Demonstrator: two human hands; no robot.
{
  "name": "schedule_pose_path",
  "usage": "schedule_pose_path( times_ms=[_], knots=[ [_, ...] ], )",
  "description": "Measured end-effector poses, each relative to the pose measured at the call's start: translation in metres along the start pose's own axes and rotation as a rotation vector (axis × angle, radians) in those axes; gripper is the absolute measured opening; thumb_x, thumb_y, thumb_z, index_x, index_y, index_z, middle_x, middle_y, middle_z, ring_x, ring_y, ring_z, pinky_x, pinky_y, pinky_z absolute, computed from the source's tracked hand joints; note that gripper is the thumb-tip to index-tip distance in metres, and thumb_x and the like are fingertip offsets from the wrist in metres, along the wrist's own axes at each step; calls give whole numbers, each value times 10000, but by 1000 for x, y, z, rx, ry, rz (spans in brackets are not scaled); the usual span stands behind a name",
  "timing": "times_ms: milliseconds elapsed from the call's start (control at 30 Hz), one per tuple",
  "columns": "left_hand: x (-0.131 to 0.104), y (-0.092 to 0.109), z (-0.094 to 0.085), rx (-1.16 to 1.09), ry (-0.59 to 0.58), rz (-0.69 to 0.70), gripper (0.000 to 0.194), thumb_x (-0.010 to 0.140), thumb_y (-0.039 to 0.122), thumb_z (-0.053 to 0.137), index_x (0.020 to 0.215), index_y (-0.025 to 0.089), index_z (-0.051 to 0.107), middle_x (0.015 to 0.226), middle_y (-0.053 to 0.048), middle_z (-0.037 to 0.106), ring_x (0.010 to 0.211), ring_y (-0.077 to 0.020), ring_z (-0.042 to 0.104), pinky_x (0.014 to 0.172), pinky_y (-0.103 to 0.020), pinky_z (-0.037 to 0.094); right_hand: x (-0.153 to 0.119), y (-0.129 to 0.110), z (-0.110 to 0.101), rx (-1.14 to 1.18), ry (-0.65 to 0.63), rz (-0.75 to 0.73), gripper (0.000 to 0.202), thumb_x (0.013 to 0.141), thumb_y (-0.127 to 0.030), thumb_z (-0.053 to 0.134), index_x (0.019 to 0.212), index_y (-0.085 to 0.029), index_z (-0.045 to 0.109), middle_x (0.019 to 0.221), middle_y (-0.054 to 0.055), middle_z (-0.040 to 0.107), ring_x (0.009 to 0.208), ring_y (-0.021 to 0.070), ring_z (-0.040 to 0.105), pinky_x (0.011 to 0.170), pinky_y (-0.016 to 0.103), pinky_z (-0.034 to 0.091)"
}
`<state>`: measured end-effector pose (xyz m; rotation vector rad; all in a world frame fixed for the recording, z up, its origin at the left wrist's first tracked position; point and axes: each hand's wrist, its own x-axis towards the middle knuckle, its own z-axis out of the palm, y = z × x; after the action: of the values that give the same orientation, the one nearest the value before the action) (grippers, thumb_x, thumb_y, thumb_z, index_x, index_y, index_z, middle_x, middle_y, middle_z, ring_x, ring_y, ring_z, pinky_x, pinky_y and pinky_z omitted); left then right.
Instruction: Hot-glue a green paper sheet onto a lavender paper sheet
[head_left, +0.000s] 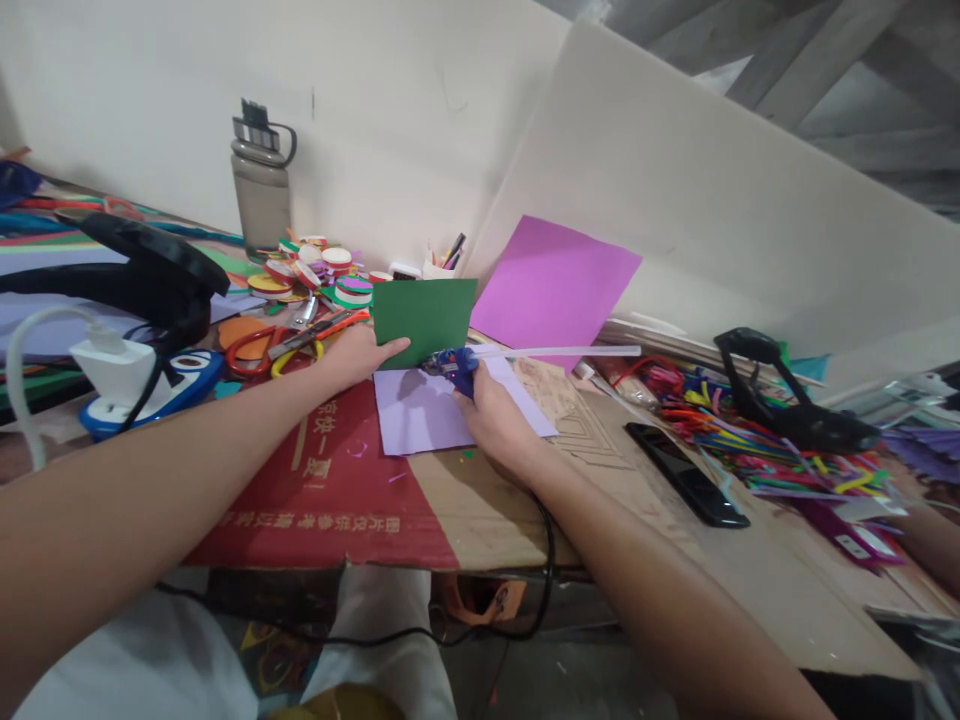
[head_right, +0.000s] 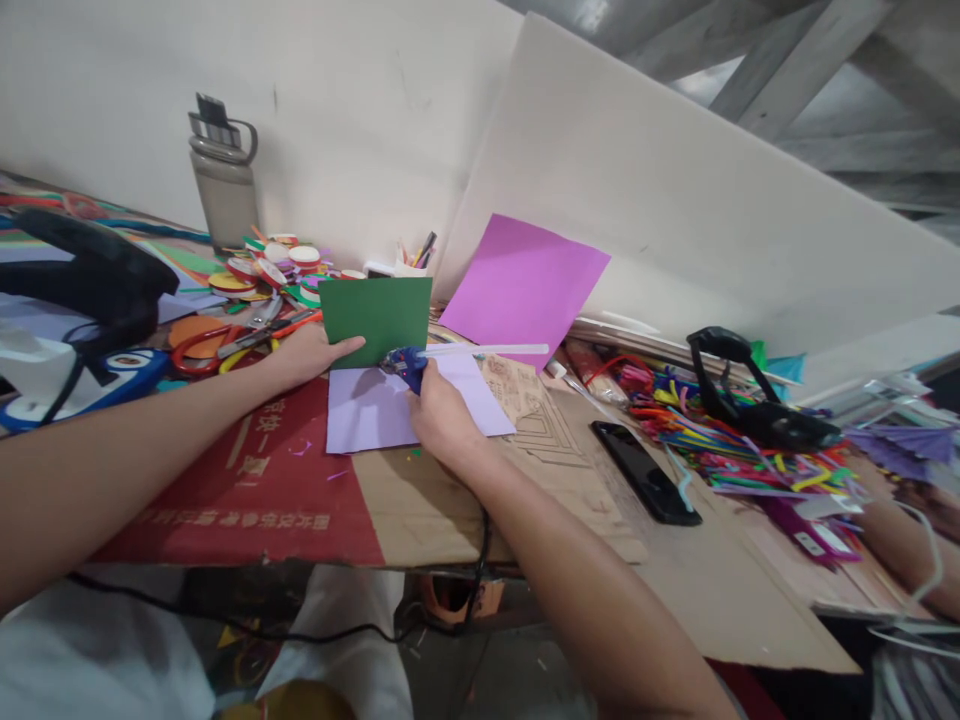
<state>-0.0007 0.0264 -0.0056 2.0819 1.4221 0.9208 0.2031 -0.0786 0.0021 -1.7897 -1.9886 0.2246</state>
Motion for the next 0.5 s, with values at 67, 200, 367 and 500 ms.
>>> schedule_pose_path(
  times_ms=[67, 200, 367, 500],
  knots=[
    [-1, 0, 0, -3, -6, 12, 508, 811, 508, 564, 1171, 163, 656, 1120, -90, 704, 1071, -266, 634, 937, -320, 480, 0, 3, -1, -14, 12, 20, 327, 862, -242, 471, 1174, -144, 474, 1077, 179, 655, 1006, 307, 625, 811, 391, 473],
    [-2, 3, -2, 40, -35, -24, 507, 826, 538, 524, 1122, 155, 674, 1092, -106, 706, 1025, -275, 647, 932, -352, 481, 2, 10, -4, -29, 42, 73, 339, 855, -248, 476, 1176, -142, 463, 1052, 183, 655, 1002, 320, 621, 801, 403, 466],
    [-5, 8, -4, 98, -28, -80, 531, 823, 551, 534, 1129, 137, 665, 1076, -117, 703, 1021, -287, 641, 925, -355, 480, 4, 18, -9, -25, 69, 134, 325, 847, -239, 485, 1158, -146, 470, 1029, 181, 656, 993, 332, 618, 802, 421, 456],
    [-5, 8, -4, 63, -11, -34, 495, 820, 523, 560, 1133, 154, 667, 1086, -98, 702, 1029, -268, 638, 933, -320, 472, 6, 22, -11, -69, 106, 164, 308, 832, -243, 516, 1123, -143, 497, 967, 174, 665, 949, 333, 631, 804, 425, 450]
  ],
)
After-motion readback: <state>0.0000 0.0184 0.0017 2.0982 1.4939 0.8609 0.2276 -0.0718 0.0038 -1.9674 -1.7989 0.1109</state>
